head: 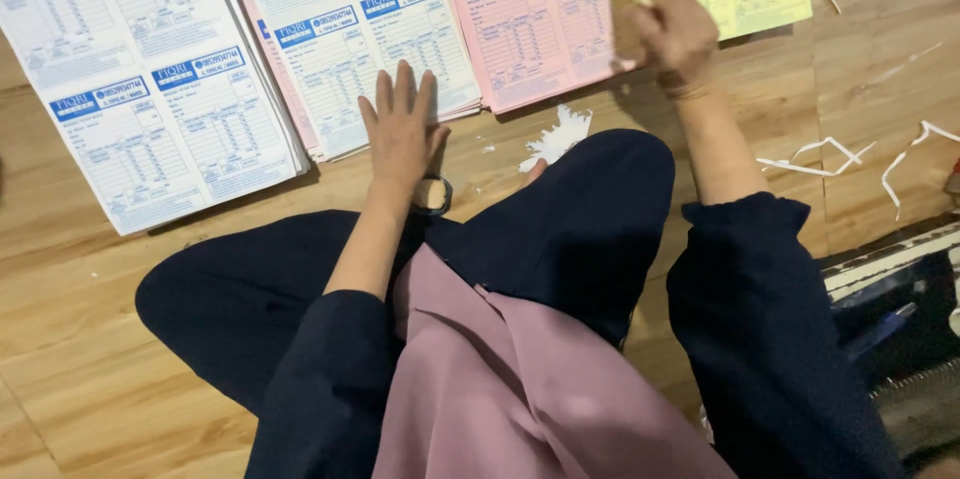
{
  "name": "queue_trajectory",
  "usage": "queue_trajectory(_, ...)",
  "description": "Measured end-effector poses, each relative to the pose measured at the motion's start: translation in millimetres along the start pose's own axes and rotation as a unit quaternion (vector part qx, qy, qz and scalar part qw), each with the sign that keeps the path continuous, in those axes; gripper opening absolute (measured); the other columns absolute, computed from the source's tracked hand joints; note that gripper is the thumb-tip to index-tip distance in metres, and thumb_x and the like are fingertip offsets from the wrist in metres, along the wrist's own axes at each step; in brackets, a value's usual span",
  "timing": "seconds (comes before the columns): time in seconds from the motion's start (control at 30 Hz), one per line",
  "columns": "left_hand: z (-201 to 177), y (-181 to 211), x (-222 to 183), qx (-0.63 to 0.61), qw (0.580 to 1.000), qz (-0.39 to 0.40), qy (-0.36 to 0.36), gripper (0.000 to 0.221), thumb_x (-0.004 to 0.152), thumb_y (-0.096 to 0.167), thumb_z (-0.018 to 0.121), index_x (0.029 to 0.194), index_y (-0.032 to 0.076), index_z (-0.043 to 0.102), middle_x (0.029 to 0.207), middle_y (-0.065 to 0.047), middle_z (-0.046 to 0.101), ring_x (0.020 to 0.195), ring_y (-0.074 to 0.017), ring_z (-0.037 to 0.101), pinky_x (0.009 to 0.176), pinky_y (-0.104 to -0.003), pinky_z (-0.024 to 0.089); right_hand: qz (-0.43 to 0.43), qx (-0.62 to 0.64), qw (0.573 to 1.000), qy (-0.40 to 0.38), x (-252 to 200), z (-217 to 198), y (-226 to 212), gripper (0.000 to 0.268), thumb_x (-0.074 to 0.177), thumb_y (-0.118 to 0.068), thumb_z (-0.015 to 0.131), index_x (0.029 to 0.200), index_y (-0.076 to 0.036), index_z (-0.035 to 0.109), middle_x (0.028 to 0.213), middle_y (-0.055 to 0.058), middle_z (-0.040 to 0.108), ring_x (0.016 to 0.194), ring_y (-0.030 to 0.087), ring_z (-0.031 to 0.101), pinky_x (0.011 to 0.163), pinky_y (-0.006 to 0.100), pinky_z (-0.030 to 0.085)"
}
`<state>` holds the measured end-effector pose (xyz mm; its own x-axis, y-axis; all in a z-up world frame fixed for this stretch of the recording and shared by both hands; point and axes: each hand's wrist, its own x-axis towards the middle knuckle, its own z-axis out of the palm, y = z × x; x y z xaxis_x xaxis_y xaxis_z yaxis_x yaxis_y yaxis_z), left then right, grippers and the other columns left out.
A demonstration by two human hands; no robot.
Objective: Organizing and flipping through stacks of colored paper forms on the floor.
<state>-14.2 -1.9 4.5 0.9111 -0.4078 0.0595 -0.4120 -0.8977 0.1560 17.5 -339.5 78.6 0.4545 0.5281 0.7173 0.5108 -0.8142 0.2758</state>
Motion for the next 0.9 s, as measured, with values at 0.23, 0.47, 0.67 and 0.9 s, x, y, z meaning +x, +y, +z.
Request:
queue_trajectory(0.23, -9, -25, -17, -0.011, 1.000, -0.016, 0.004, 0.064, 0.082, 0.040, 0.063, 0.133, 0.011, 0.039, 0.137, -0.017, 0.033, 0.125, -0.0376, 0.029, 0.095, -0.059, 0.027, -0.205, 0.062, 0.959, -0.187, -21, 20, -40, 0.010, 0.087, -0.009, 0.054, 0.078, -0.009, 0.057, 0.092, 0.005, 0.054, 0.086, 0.020, 0.055, 0.077, 0.028, 0.048)
queue_trajectory(0.47, -41, -73, -55, -0.003, 0.996, 0.009, 0.089, 0.044, 0.085, 0.029, 0.065, 0.124, 0.010, 0.055, 0.132, -0.017, 0.042, 0.127, -0.0363, 0.028, 0.100, -0.058, 0.017, -0.142, 0.063, 0.964, -0.215, -36, 19, -42, 0.015, 0.088, -0.021, 0.058, 0.076, -0.012, 0.058, 0.090, 0.000, 0.055, 0.091, 0.018, 0.057, 0.084, 0.030, 0.047)
queue_trajectory(0.67, -82, -152, -99, 0.030, 0.995, -0.022, 0.094, 0.042, 0.084, 0.025, 0.069, 0.120, 0.005, 0.061, 0.134, -0.023, 0.049, 0.127, -0.0433, 0.035, 0.095, -0.067, 0.020, -0.167, 0.139, 0.956, -0.196, -6, 4, -40, 0.011, 0.085, 0.003, 0.059, 0.080, -0.007, 0.058, 0.083, 0.006, 0.056, 0.073, 0.020, 0.055, 0.062, 0.027, 0.045)
queue_trajectory(0.9, -91, -193, -127, 0.054, 0.979, -0.141, -0.137, 0.097, 0.044, 0.036, 0.080, 0.128, 0.013, 0.038, 0.137, -0.013, 0.036, 0.126, -0.0387, 0.029, 0.093, -0.067, 0.018, -0.147, 0.132, 0.935, -0.294, -30, 17, -30, 0.018, 0.077, 0.001, 0.067, 0.088, -0.011, 0.059, 0.084, 0.004, 0.054, 0.068, 0.018, 0.051, 0.056, 0.027, 0.043)
